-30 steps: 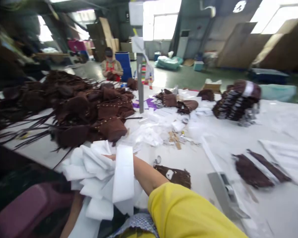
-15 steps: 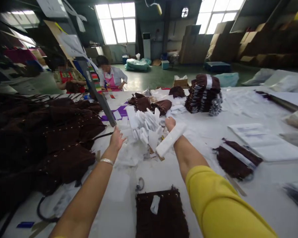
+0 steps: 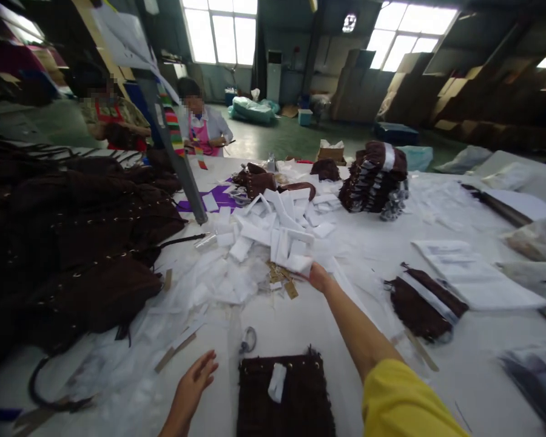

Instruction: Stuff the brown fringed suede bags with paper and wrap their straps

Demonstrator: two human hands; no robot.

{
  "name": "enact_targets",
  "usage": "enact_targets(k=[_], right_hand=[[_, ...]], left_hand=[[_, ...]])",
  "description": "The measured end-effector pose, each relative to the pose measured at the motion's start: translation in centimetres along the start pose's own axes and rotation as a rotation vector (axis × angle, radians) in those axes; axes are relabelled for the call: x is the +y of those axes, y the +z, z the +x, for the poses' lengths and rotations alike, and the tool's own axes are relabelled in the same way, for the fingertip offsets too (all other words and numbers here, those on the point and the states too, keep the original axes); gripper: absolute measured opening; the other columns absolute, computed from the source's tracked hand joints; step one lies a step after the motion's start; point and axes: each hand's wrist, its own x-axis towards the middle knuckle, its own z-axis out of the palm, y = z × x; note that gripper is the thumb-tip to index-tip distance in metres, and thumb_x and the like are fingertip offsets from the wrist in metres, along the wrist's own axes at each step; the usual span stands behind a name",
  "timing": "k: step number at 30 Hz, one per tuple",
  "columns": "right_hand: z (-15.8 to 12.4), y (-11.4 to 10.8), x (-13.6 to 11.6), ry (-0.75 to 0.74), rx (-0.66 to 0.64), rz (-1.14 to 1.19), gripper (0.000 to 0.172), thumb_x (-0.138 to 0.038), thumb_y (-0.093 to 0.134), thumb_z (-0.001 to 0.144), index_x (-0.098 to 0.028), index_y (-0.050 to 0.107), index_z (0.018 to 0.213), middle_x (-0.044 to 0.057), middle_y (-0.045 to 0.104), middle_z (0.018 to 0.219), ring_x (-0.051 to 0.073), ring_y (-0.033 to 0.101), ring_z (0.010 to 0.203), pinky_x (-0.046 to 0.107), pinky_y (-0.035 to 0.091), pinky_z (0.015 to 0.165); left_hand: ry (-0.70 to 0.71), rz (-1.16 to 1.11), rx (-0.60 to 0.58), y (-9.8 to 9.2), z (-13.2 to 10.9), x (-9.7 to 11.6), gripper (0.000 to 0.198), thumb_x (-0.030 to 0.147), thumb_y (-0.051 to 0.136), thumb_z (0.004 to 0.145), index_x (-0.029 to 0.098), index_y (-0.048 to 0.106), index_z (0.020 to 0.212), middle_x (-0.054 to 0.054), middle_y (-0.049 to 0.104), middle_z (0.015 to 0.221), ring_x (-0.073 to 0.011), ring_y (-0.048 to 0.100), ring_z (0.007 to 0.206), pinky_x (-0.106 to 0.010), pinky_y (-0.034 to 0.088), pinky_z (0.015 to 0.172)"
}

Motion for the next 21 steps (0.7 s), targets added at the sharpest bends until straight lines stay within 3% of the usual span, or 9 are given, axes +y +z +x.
enact_targets(k=[4,7,9,11,15,18,21], right_hand=[[-0.1,2.4,-1.4,-0.136,0.100,-0.008,0.030,-0.029,0.042,0.094,-0.026,0.049,0.123,0.008,0.061,0.123,0.015,0.066,0.101,0.033,0.056,0.085],[-2.4,6.0,0.2,-0.176,0.010,-0.121,0.029,-0.035,0.054,0.088,-0.024,0.056,0.115,0.009,0.063,0.116,0.017,0.067,0.096,0.036,0.056,0.086],[-5.5,8.8,2.7,-0.201,-0.165,-0.206,0.031,-0.040,0.063,0.083,-0.021,0.062,0.107,0.009,0.067,0.108,0.018,0.068,0.088,0.039,0.056,0.086],[-9.7,11.7,5.7,-0.305,-0.471,-0.364,0.038,-0.047,0.066,0.081,-0.020,0.066,0.108,0.010,0.070,0.103,0.020,0.069,0.082,0.042,0.056,0.083],[-19.6,17.9,12.0,-0.391,-0.957,-0.672,0.036,-0.048,0.056,0.091,-0.021,0.066,0.113,0.010,0.072,0.103,0.023,0.070,0.085,0.044,0.056,0.085],[-25.5,22.7,16.4,-0.639,-1.169,-0.787,0.029,-0.039,0.051,0.096,-0.024,0.067,0.114,0.009,0.071,0.111,0.025,0.067,0.101,0.046,0.052,0.095],[-28.6,26.4,20.5,-0.989,-1.251,-0.784,0.031,-0.031,0.051,0.096,-0.024,0.063,0.123,0.009,0.064,0.126,0.026,0.057,0.120,0.050,0.045,0.105]], left_hand=[[0.044,-0.103,0.207,-4.2,-6.4,-2.9,0.053,0.052,0.077,0.067,0.016,0.069,0.105,-0.017,0.070,0.115,-0.0333,0.070,0.100,-0.047,0.057,0.087],[0.034,-0.211,0.470,-7.9,-11.1,-5.4,0.055,0.054,0.074,0.069,0.014,0.069,0.106,-0.015,0.072,0.109,-0.0301,0.070,0.098,-0.045,0.055,0.090],[-0.005,-0.292,0.643,-10.5,-14.2,-8.1,0.055,0.055,0.072,0.071,0.015,0.068,0.107,-0.014,0.071,0.110,-0.0279,0.069,0.099,-0.042,0.054,0.091],[-0.048,-0.374,0.808,-12.6,-17.3,-11.5,0.053,0.054,0.072,0.072,0.014,0.067,0.106,-0.014,0.071,0.110,-0.0261,0.069,0.099,-0.040,0.054,0.089],[-0.150,-0.537,1.049,-14.2,-22.5,-18.5,0.043,0.048,0.068,0.078,0.014,0.067,0.103,-0.014,0.070,0.110,-0.0219,0.069,0.096,-0.034,0.054,0.085],[-0.246,-0.637,1.112,-13.7,-23.6,-23.2,0.031,0.040,0.065,0.085,0.014,0.067,0.102,-0.012,0.071,0.106,-0.0190,0.070,0.091,-0.033,0.054,0.083],[-0.338,-0.706,1.104,-12.9,-21.4,-27.8,0.026,0.035,0.061,0.091,0.013,0.064,0.107,-0.009,0.069,0.105,-0.0184,0.067,0.090,-0.037,0.055,0.082]])
